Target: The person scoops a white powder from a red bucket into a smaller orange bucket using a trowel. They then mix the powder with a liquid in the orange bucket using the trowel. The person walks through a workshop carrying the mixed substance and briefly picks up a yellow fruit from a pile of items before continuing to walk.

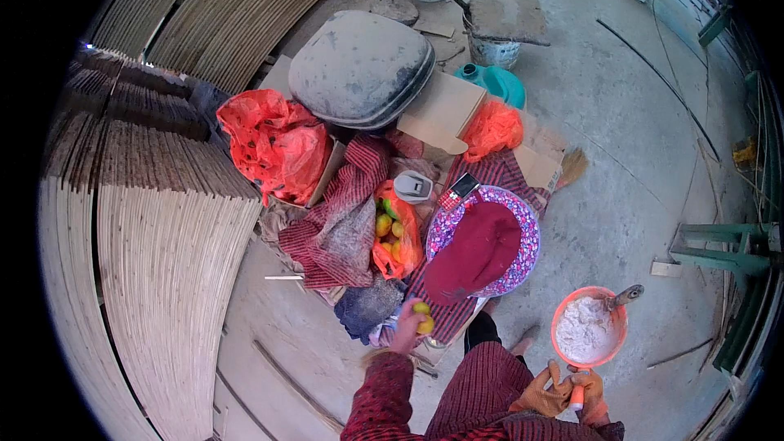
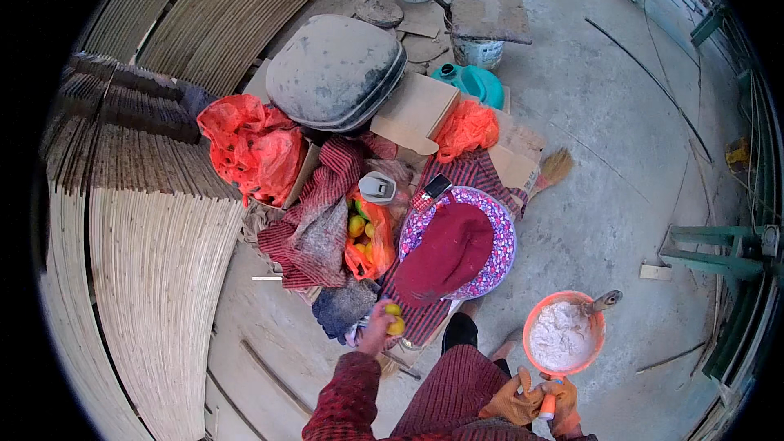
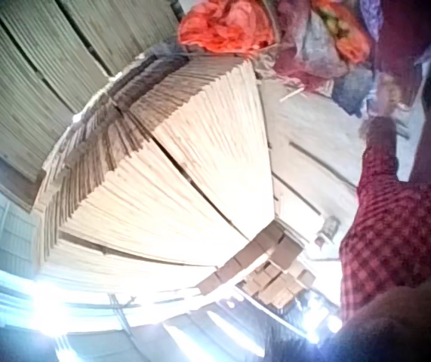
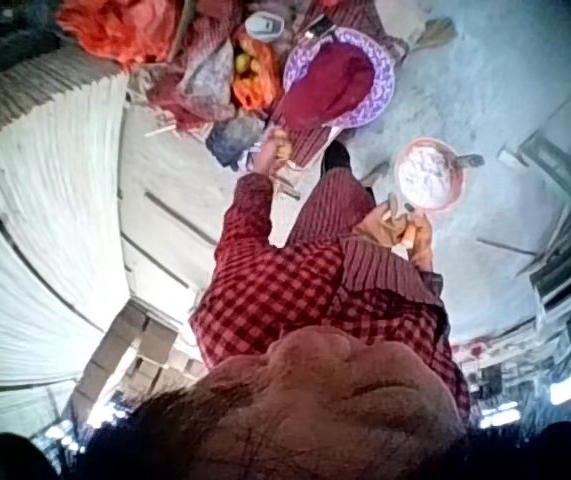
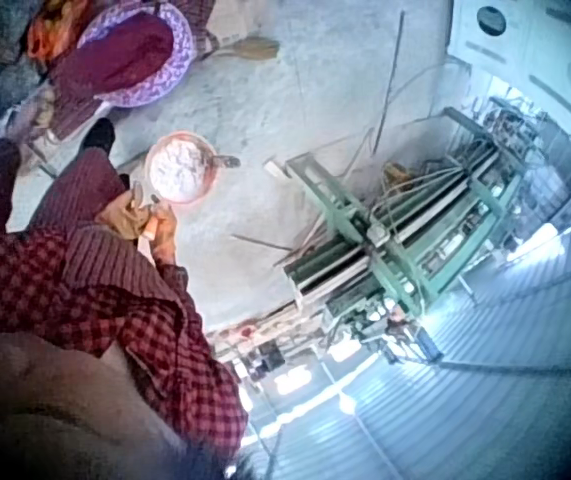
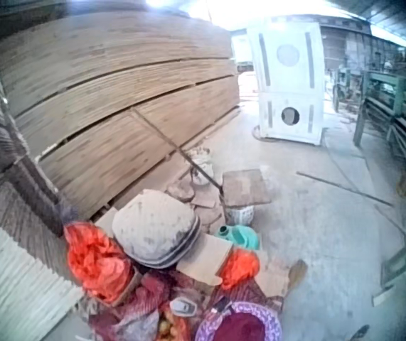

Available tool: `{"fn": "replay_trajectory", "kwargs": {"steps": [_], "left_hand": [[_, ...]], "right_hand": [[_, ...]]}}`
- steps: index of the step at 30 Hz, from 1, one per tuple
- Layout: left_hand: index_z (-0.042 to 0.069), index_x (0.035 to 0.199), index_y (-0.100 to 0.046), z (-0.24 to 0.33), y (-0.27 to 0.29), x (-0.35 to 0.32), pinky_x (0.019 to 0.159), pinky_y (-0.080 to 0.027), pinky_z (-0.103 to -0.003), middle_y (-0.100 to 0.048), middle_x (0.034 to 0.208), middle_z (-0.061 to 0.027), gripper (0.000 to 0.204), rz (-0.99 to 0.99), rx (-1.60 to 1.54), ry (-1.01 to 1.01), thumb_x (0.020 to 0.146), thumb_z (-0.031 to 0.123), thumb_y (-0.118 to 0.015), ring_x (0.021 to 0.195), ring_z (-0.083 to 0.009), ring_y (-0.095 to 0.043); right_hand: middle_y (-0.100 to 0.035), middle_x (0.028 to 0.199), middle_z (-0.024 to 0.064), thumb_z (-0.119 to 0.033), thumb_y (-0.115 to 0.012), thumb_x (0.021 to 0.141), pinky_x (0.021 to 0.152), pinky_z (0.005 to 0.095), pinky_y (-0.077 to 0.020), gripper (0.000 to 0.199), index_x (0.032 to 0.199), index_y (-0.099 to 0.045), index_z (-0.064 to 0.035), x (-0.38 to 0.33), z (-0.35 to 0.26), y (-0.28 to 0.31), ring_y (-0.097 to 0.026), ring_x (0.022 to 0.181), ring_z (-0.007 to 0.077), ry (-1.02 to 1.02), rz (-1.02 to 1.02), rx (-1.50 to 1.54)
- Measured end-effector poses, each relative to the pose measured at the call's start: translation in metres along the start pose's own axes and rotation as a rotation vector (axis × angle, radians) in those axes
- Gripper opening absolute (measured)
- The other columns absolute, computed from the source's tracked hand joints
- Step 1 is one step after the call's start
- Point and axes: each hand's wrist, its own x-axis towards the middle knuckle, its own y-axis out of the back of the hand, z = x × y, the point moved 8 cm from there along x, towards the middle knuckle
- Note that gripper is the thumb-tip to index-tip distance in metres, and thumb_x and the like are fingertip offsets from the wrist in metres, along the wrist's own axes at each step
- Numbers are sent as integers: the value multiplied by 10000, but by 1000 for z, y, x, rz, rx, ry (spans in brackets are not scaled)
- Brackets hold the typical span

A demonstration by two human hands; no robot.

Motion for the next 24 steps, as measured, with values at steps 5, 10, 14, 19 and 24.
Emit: {"fn": "replay_trajectory", "kwargs": {"steps": [5,10,14,19,24], "left_hand": [[183,1404,-370,157,-19,-10,573,-570,-376,-606,1030,-137,622,156,-47,-73,813,44,-503,792,-265,-641],[151,1370,-319,123,11,16,637,-579,-455,-600,1102,-156,569,272,-271,19,837,121,-516,825,-320,-633],[97,1281,-460,101,-3,38,772,-559,-486,-590,1123,-132,437,77,-557,152,852,150,-521,911,-343,-614],[97,1222,-530,189,-126,7,821,-541,-478,-602,1147,-115,380,-257,-422,21,848,162,-540,942,-310,-613],[133,1133,-534,150,-81,-7,763,-559,-432,-619,1067,-84,339,183,-426,56,799,189,-548,909,-275,-640]], "right_hand": [[-647,830,137,-108,-619,803,661,324,-546,432,1163,-538,116,4,1,0,-643,696,220,-19,17,33],[-638,827,118,-118,-590,804,680,334,-542,365,1114,-567,72,5,18,11,-644,715,235,8,-1,58],[-629,832,115,-128,-586,813,673,338,-540,338,1101,-568,49,-7,18,6,-636,708,232,-25,3,100],[-627,866,112,-128,-587,821,691,335,-538,320,1091,-580,44,-10,29,12,-635,749,224,-9,46,205],[-640,944,154,-153,-589,832,754,362,-558,342,1093,-565,65,-8,29,5,-659,816,254,31,8,196]]}}
